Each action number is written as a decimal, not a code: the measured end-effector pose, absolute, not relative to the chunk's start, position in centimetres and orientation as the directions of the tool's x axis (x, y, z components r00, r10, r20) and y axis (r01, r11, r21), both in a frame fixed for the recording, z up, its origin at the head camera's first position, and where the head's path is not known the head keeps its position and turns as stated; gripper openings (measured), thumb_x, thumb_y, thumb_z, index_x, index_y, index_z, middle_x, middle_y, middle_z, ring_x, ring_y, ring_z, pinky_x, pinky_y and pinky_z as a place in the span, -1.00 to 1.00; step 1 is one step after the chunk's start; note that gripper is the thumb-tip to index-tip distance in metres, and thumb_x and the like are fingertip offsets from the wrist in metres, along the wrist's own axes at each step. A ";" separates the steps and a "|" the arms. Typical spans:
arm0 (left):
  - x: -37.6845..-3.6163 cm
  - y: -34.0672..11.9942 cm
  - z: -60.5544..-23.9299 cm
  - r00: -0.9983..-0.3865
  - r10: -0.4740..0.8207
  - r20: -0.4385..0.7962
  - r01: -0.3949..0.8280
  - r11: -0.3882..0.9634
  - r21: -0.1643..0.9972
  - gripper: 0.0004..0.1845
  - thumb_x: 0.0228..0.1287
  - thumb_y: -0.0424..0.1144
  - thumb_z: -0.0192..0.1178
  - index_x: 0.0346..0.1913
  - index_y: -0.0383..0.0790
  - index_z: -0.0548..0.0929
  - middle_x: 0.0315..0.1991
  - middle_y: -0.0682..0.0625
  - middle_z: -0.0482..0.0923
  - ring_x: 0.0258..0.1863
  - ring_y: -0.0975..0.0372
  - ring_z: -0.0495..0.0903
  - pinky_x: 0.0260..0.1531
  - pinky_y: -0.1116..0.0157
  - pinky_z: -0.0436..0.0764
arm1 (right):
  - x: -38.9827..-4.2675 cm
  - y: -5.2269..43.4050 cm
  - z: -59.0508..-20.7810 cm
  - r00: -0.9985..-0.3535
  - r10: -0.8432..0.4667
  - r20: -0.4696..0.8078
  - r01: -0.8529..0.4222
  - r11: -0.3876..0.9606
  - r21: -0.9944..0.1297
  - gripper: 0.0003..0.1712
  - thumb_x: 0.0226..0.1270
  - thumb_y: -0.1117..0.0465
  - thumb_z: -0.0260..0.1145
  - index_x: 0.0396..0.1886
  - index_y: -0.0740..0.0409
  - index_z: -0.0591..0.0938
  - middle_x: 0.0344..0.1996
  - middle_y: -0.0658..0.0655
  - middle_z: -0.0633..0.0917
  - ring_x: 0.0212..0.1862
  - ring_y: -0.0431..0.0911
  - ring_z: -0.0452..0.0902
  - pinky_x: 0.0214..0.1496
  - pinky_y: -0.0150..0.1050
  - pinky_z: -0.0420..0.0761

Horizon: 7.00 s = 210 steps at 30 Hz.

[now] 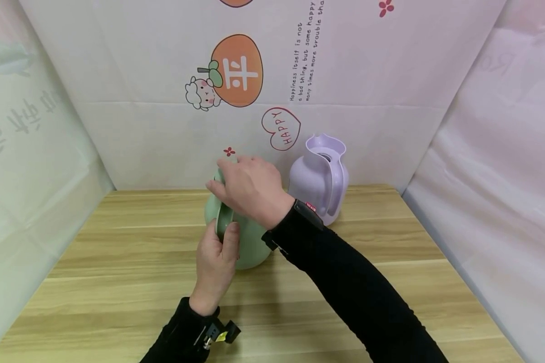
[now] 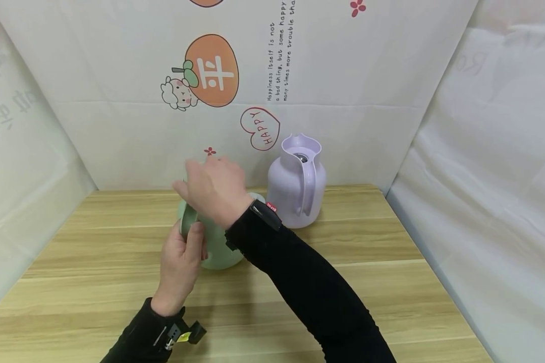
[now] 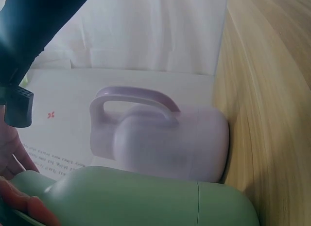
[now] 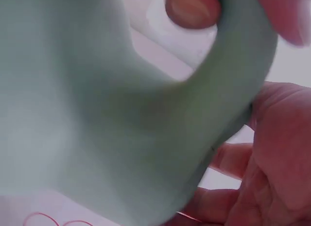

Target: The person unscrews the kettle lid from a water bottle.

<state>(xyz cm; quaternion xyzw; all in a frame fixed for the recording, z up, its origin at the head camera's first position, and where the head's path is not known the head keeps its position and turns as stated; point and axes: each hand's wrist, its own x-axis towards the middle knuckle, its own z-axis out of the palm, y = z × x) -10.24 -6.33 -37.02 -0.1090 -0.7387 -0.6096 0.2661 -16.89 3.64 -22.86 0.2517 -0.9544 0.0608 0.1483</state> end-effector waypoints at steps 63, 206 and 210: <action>-10.9 -6.9 -37.3 -0.797 -0.099 0.596 0.562 0.242 0.791 -0.76 0.64 -0.29 0.02 -0.32 -0.19 0.43 -0.63 0.10 0.37 -0.70 0.27 0.38 -0.63 0.30 0.40 | -19.6 3.7 -19.6 -0.797 -0.600 0.075 -0.593 0.799 0.097 -0.59 0.48 -0.24 0.18 -0.42 -0.08 0.53 -0.62 -0.08 0.41 -0.44 -0.15 0.46 -0.47 -0.22 0.41; -11.1 -7.3 -37.4 -0.790 -0.109 0.603 0.565 0.253 0.786 -0.74 0.62 -0.31 0.04 -0.36 -0.19 0.42 -0.63 0.12 0.33 -0.70 0.29 0.33 -0.62 0.31 0.38 | -19.9 4.5 -18.0 -0.736 -0.653 -0.179 -0.648 0.756 -0.093 -0.52 0.37 0.10 0.23 0.29 -0.20 0.55 -0.27 0.00 0.50 -0.10 -0.09 0.47 -0.14 -0.22 0.40; -11.1 -7.3 -37.5 -0.789 -0.110 0.604 0.564 0.260 0.784 -0.73 0.62 -0.30 0.04 -0.37 -0.18 0.41 -0.64 0.12 0.32 -0.70 0.29 0.32 -0.62 0.30 0.36 | -19.9 4.6 -18.0 -0.733 -0.656 -0.182 -0.651 0.753 -0.095 -0.39 0.36 0.10 0.23 0.42 -0.22 0.52 -0.11 -0.01 0.59 -0.02 -0.09 0.48 -0.07 -0.22 0.44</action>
